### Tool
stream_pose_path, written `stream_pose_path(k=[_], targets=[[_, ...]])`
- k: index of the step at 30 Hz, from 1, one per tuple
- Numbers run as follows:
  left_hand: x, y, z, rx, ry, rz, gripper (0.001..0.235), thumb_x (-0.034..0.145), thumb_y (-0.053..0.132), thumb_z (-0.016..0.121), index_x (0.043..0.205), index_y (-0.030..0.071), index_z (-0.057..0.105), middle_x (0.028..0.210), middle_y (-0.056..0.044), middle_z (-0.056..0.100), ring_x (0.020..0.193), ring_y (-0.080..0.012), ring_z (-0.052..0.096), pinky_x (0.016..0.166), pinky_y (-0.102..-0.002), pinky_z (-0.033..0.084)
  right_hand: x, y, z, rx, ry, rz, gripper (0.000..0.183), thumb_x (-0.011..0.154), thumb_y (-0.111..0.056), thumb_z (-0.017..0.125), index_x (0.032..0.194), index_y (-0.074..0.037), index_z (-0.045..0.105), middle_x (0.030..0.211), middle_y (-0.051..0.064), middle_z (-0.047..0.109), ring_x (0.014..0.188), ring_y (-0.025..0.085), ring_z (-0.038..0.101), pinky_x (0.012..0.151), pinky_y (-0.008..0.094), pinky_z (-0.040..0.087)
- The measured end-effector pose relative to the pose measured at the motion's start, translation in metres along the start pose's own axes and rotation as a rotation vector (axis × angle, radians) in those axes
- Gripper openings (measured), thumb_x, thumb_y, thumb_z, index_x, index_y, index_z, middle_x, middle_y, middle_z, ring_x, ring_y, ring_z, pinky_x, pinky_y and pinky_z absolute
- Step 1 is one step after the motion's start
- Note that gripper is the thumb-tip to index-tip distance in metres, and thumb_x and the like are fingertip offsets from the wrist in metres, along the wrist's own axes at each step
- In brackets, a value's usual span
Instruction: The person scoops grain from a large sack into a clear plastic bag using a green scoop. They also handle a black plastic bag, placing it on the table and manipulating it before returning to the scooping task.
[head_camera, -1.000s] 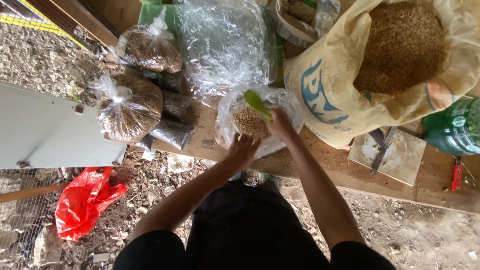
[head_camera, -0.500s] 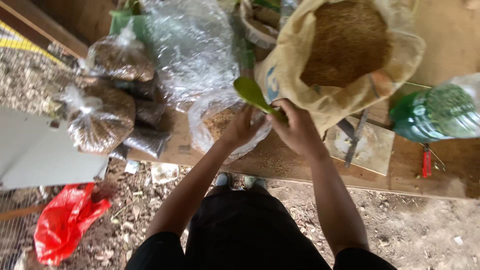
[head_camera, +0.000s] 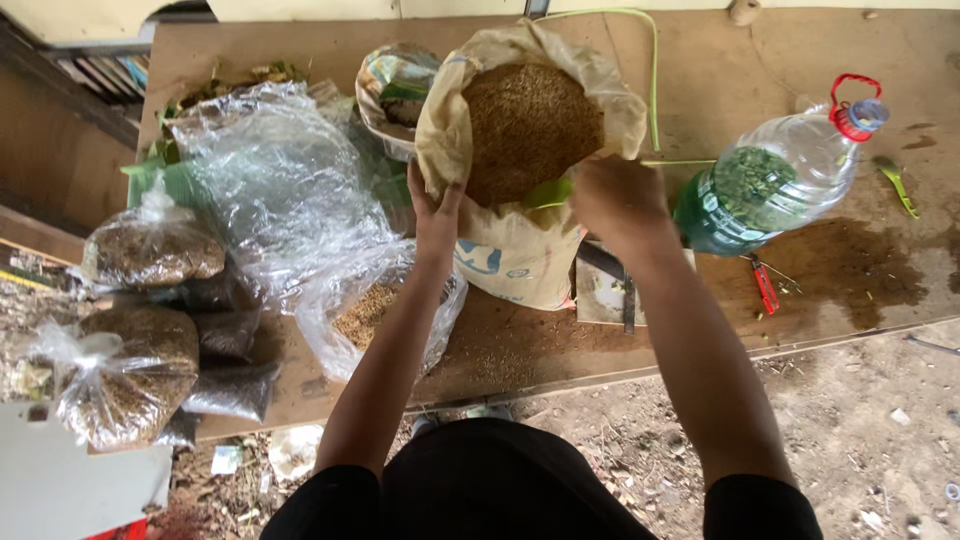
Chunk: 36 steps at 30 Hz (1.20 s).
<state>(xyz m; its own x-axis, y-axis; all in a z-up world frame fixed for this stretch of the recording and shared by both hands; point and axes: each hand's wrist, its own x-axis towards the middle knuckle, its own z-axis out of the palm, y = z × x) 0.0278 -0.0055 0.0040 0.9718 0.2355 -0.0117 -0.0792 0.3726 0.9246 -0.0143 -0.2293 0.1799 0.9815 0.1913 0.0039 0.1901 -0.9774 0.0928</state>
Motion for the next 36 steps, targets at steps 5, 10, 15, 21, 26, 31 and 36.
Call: stream_pose_path(k=[5,10,15,21,26,31,36], targets=[[0.004,0.011,0.002,0.168,-0.029,0.044,0.102,0.08,-0.002,0.062,0.166,0.018,0.01,0.163,-0.02,0.029,0.139,-0.035,0.048,0.11,-0.042,0.046,0.035,-0.025,0.047,0.118,0.047,0.017,0.014,0.087,-0.011,0.064,0.088,-0.003,0.076,0.096,0.023,0.075,0.09,0.04,0.074,0.079,0.052,0.059],[0.0,0.002,-0.003,0.353,-0.084,0.277,0.096,0.072,-0.009,0.05,0.163,0.007,0.022,0.148,-0.021,0.049,0.128,-0.0349,0.062,0.104,-0.04,0.053,0.056,-0.035,0.073,0.243,0.08,0.084,0.016,0.087,-0.014,0.066,0.092,-0.001,0.074,0.096,0.025,0.073,0.092,0.043,0.072,0.079,0.054,0.058],[0.005,-0.007,-0.005,0.401,-0.151,0.402,0.092,0.071,-0.014,0.048,0.161,-0.003,0.027,0.145,-0.029,0.054,0.133,-0.037,0.055,0.111,-0.038,0.044,0.059,-0.032,0.072,0.283,0.058,0.065,0.017,0.089,-0.011,0.064,0.099,-0.001,0.074,0.099,0.026,0.074,0.096,0.044,0.071,0.083,0.053,0.057],[0.0,0.009,-0.009,0.103,-0.186,0.114,0.1,0.066,-0.015,0.044,0.161,0.006,0.021,0.153,-0.021,0.04,0.137,-0.0305,0.046,0.107,-0.035,0.045,0.054,-0.028,0.055,0.153,-0.111,0.046,0.017,0.084,-0.011,0.066,0.095,-0.005,0.078,0.1,0.023,0.075,0.099,0.039,0.072,0.089,0.049,0.057],[-0.002,0.014,-0.007,0.527,-0.137,0.213,0.095,0.084,-0.001,0.075,0.162,0.005,0.022,0.15,-0.025,0.045,0.137,-0.033,0.048,0.116,-0.037,0.04,0.053,-0.045,0.071,0.166,0.018,0.029,0.017,0.085,-0.008,0.065,0.094,-0.001,0.077,0.101,0.024,0.074,0.097,0.039,0.072,0.084,0.049,0.058],[-0.005,0.024,-0.006,0.308,-0.237,0.183,0.098,0.07,-0.015,0.048,0.162,0.005,0.021,0.159,-0.025,0.039,0.147,-0.034,0.038,0.12,-0.036,0.031,0.055,-0.034,0.085,0.382,-0.217,0.062,0.025,0.09,-0.005,0.06,0.112,-0.006,0.071,0.094,0.018,0.077,0.083,0.03,0.078,0.08,0.045,0.06],[-0.005,0.045,0.003,0.228,-0.22,0.043,0.103,0.067,-0.012,0.046,0.164,0.01,0.018,0.157,-0.025,0.04,0.144,-0.0342,0.044,0.119,-0.034,0.036,0.055,-0.043,0.1,0.139,0.003,-0.041,0.02,0.095,-0.015,0.065,0.114,-0.01,0.072,0.09,0.014,0.076,0.082,0.027,0.074,0.08,0.046,0.06]])
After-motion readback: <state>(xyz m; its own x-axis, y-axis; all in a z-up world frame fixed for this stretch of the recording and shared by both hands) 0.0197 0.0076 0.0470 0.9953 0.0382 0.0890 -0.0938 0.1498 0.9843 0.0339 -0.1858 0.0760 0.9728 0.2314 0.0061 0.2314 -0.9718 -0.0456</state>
